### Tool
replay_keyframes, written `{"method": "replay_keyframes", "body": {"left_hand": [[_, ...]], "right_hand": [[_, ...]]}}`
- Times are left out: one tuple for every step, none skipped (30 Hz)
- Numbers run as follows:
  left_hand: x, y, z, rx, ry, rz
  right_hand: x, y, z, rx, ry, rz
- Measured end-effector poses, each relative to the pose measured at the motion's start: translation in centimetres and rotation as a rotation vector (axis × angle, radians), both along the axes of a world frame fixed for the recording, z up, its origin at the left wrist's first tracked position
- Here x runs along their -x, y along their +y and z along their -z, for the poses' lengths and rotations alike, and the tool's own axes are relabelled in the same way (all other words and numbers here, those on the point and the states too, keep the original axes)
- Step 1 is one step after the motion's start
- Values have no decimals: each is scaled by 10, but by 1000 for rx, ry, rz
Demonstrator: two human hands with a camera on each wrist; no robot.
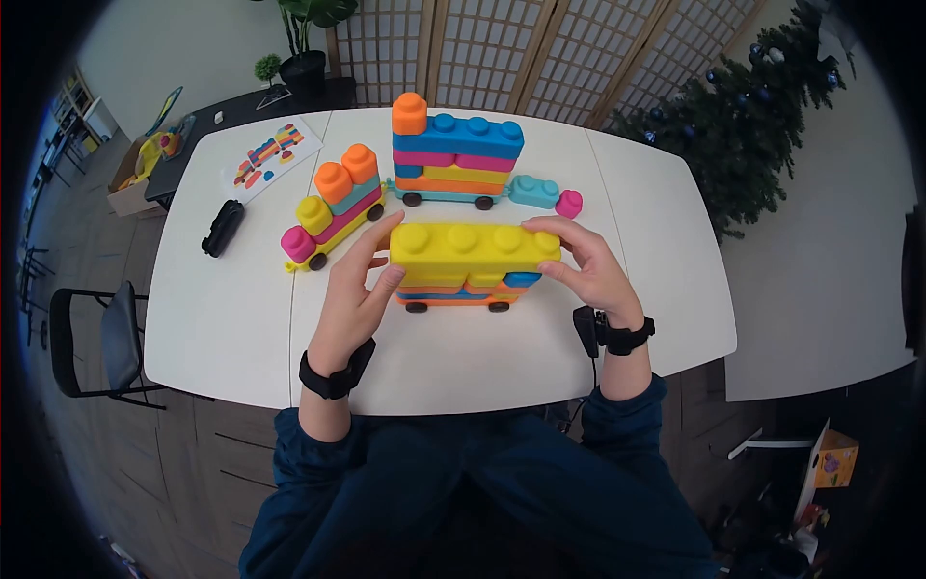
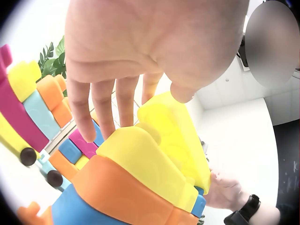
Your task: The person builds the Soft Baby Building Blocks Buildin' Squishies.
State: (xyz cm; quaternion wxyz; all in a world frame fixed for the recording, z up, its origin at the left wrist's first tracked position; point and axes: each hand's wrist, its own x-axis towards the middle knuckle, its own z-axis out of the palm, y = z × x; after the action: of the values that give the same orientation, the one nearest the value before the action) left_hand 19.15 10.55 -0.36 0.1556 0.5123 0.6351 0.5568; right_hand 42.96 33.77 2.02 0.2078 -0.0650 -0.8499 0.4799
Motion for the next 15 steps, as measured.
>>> {"method": "replay_keyframes", "body": {"left_hand": [[-1, 0, 0, -5, -8, -5], [-1, 0, 0, -4, -9, -6], [-2, 0, 0, 1, 0, -12], [-2, 0, 0, 5, 8, -18], [-2, 0, 0, 6, 8, -19], [-2, 1, 0, 8, -7, -30], [-2, 1, 0, 11, -22, -41], [-2, 2, 0, 12, -22, -41], [-1, 3, 1, 7, -27, -41], [-1, 3, 1, 3, -32, -41], [-1, 4, 2, 3, -32, -41], [-1, 4, 2, 0, -29, -43], [0, 4, 3, -2, -25, -45], [-1, 4, 2, -2, -26, -46], [-2, 4, 2, 8, -38, -46]], "right_hand": [[0, -1, -1, 1, -1, -3], [2, -3, -2, 2, -1, -4], [3, -5, -3, -3, 5, 0], [4, -7, -3, -9, 12, 5], [5, -7, -2, -8, 12, 4], [5, -8, -2, -3, 12, 9], [6, -8, -1, 2, 11, 14], [6, -9, -1, 3, 11, 14], [6, -10, -1, -4, 7, 21], [6, -10, -1, -11, 3, 28], [6, -11, 0, -11, 3, 28], [6, -11, 2, -11, 6, 35], [7, -12, 3, -11, 9, 43], [7, -12, 4, -11, 9, 42], [7, -12, 5, -15, 8, 43]]}}
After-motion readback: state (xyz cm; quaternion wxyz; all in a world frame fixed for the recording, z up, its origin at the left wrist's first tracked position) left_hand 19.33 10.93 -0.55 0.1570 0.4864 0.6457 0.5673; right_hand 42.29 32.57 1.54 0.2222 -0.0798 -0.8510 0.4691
